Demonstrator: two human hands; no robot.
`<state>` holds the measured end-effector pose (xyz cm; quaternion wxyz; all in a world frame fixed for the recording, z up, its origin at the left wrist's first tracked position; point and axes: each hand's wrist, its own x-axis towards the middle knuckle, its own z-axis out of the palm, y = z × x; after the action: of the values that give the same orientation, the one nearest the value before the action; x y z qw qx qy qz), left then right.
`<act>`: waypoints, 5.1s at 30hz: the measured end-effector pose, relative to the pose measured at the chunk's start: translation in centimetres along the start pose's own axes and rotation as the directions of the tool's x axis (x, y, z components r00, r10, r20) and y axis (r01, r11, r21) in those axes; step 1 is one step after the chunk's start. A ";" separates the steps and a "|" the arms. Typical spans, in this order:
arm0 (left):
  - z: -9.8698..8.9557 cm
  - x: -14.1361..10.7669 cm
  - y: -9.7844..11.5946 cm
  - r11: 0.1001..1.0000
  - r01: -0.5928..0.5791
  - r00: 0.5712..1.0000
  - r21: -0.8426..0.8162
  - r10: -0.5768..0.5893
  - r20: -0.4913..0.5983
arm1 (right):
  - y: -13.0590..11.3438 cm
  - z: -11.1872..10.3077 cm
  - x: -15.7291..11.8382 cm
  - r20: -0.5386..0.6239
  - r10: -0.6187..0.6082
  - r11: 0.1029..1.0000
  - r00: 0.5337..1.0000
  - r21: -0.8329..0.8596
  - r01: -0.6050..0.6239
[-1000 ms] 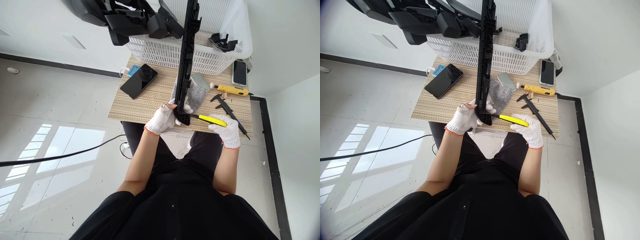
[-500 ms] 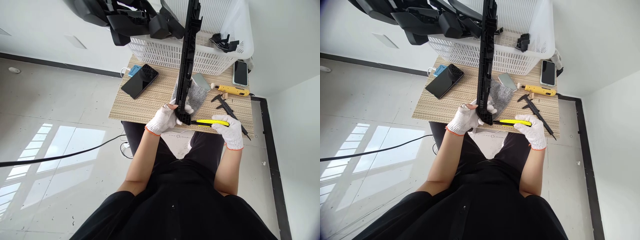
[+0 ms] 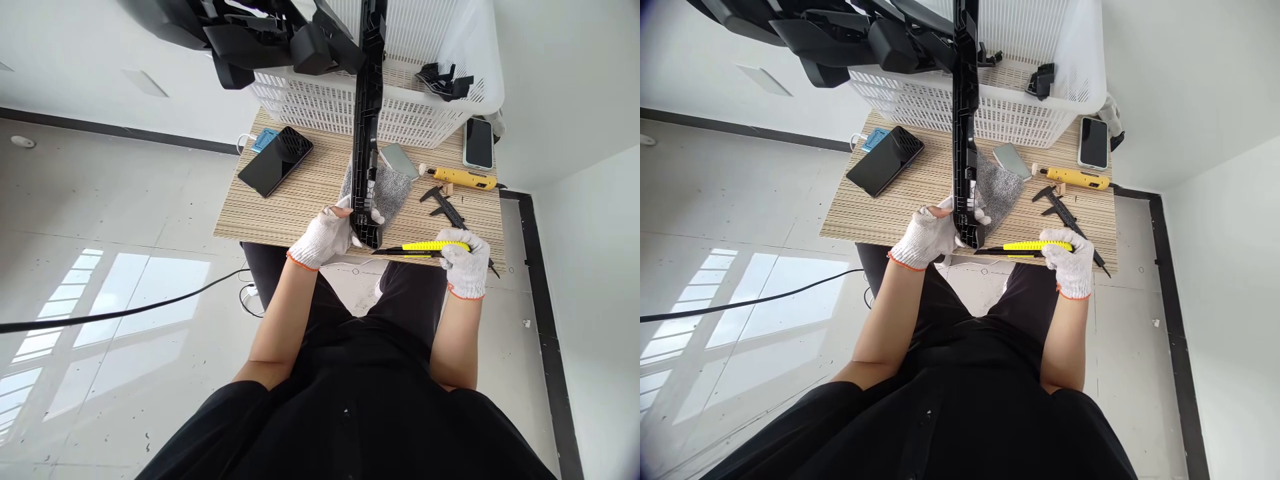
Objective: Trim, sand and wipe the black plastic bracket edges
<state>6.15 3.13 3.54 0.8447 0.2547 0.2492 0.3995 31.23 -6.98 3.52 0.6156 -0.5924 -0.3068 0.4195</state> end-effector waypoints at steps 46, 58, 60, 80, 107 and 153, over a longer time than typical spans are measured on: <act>-0.5 0.1 -0.1 0.999 -0.005 0.994 0.035 0.009 -0.110 | 0.4 0.5 0.5 0.443 0.197 0.960 0.875 -0.269 -0.080; -0.8 -0.5 -0.4 1.000 0.028 0.997 0.001 -0.028 -0.076 | 0.4 -1.1 0.2 0.425 0.149 0.945 0.893 -0.326 -0.003; -1.0 -0.4 -0.5 1.000 0.024 0.997 0.007 -0.023 -0.069 | 0.3 -1.3 0.2 0.429 0.156 0.941 0.890 -0.337 -0.003; -1.2 -0.1 -0.6 0.999 0.038 0.991 0.036 -0.033 -0.132 | -0.1 -1.4 -0.1 0.347 0.136 0.939 0.928 -0.345 -0.009; -1.6 0.1 -0.4 0.995 0.055 0.984 0.083 -0.040 -0.171 | -0.7 -1.0 -0.4 0.281 0.189 0.908 0.941 -0.415 -0.058; -1.6 -0.5 -0.5 0.994 0.049 0.986 0.099 -0.033 -0.163 | -0.3 -1.2 -0.6 0.259 0.137 0.910 0.956 -0.415 -0.018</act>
<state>5.10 2.86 2.12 0.8156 0.2597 0.3419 0.3878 32.03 -8.03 3.78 0.4107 -0.6536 -0.4482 0.4508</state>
